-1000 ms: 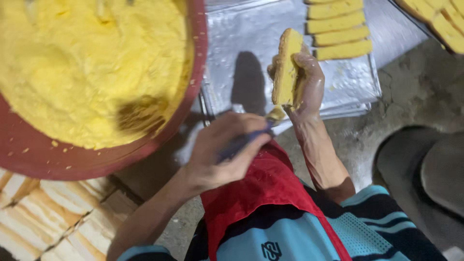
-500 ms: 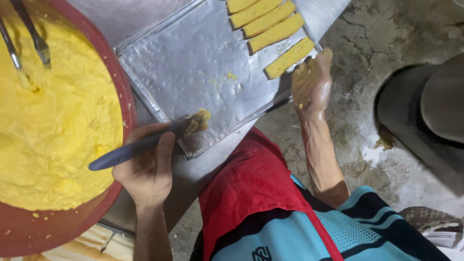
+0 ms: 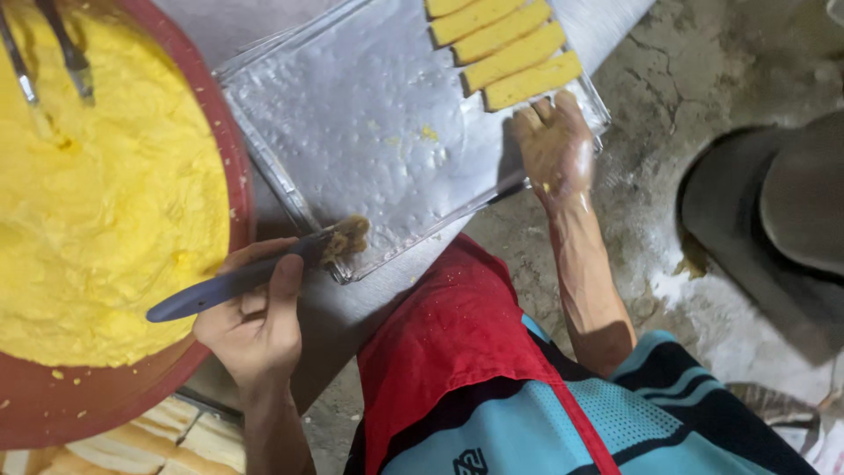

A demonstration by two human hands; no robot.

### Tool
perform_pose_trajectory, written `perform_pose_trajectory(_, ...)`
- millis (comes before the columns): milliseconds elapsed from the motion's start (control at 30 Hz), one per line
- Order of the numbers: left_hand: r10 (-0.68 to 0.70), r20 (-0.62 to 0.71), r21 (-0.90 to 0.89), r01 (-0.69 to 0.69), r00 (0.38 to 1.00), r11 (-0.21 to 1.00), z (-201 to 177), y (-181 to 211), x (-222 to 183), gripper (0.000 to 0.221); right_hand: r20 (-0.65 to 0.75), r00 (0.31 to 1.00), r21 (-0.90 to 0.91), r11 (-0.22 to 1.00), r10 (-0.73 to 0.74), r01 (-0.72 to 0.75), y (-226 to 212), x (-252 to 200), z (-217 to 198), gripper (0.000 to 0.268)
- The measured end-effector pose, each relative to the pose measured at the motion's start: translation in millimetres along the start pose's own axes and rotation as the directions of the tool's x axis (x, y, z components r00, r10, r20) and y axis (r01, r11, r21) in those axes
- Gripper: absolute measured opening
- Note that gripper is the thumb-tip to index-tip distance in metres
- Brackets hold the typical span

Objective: The person applies a yellow spread to bread slices using a brush and arranges them onto a metal tray by hand.

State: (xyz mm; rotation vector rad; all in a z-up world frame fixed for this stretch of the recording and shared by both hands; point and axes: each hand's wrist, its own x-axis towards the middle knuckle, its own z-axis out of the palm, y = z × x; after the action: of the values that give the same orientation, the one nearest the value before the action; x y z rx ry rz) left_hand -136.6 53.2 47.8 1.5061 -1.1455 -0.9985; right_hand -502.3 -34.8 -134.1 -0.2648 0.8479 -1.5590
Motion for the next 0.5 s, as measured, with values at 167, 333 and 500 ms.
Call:
perform_pose_trajectory(167, 0.046, -0.11, 0.085, -0.037, 0.993, 0.996, -7.5, 1.3, -10.7, 0.012, -0.046, 0.971, -0.766, 0.633, -0.233, 0.115, -34.2, -10.2, 9.6, 0.061)
perform_pose_trajectory(333, 0.105, -0.104, 0.126, -0.091, 0.989, 0.988, 2.2, 3.6, -16.3, 0.009, 0.011, 0.979, -0.911, 0.402, -0.202, 0.093, -53.9, 18.9, 15.0, 0.087)
perform_pose_trajectory(500, 0.027, -0.186, 0.206, 0.012, 0.982, 0.978, 12.5, 1.6, -26.3, 0.016, 0.031, 0.967, -0.961, 0.258, -0.254, 0.099, -53.3, 12.7, 15.6, 0.084)
